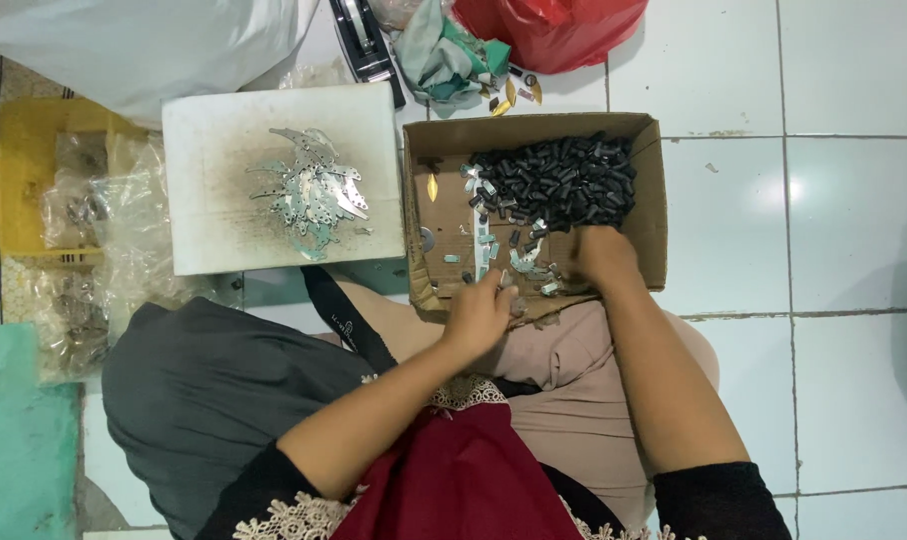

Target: Sorting small silver metal decorative components into a cardboard box

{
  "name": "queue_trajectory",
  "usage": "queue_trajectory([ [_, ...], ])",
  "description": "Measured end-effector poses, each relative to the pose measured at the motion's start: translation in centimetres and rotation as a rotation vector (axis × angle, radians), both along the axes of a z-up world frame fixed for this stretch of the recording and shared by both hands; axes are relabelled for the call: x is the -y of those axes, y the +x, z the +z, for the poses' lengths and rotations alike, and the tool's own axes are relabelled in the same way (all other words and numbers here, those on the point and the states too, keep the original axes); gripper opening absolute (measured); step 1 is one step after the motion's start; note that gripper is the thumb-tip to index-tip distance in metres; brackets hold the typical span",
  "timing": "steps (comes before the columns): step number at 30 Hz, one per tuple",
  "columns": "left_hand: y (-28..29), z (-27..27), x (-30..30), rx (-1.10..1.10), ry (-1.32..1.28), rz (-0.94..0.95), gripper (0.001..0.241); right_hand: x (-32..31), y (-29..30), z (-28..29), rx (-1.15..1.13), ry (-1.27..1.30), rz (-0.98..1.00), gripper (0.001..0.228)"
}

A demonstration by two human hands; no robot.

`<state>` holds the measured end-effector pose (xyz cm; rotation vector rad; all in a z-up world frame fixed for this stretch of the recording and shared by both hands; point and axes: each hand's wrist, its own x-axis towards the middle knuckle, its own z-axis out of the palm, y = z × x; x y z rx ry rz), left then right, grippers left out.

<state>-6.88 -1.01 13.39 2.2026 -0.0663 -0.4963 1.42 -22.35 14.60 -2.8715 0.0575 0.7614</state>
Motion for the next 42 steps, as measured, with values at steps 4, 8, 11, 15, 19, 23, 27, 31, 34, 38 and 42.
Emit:
queue_trajectory([
  [4,3.4,-3.1,0.2,-0.227,-0.104,0.017,0.031,1.1,0.2,-2.6,-0.144,-0.187,-0.053,0.024],
  [8,5.5,-12.1,1.3,-0.259,0.09,-0.119,0.049,0.9,0.4,-5.7,-0.351,-0.081,-0.007,0.045],
  [11,5.8,-12.9,2.0,-0.276,0.182,-0.133,0.045,0.3,0.8,-4.2,-0.366,-0.087,0.053,0.04],
  [15,5.7,-11.5,2.7,-0.305,0.096,-0.115,0.042,3.6,1.3,-13.4,-0.335,-0.039,0.067,0.035],
  [19,5.5,-9.3,2.3,-0.287,-0.015,-0.05,0.037,-0.7,0.9,-3.9,-0.308,0.06,0.01,0.043],
  [23,4.9,-8.2,2.1,-0.313,-0.101,0.019,0.043,-2.8,1.1,1.1,-0.198,0.265,-0.062,0.042],
  [27,4.8,-8.6,1.6,-0.261,-0.101,0.043,0.044,2.6,1.1,-8.8,-0.12,-0.181,0.056,0.021],
  [31,3.7,-5.6,1.7,-0.235,-0.043,-0.124,0.037,1.3,0.1,-8.5,-0.247,-0.349,0.199,0.018],
  [34,3.4,-7.1,1.6,-0.181,-0.048,-0.096,0.036,-0.6,0.4,-7.2,-0.247,-0.016,-0.051,0.029],
  [38,3.7,-7.0,1.5,-0.246,0.018,-0.124,0.045,-0.2,1.1,-10.0,-0.331,-0.032,0.183,0.03],
  [42,3.7,-6.3,1.6,-0.242,0.008,-0.135,0.046,0.6,0.3,-9.9,-0.31,0.054,0.096,0.034],
])
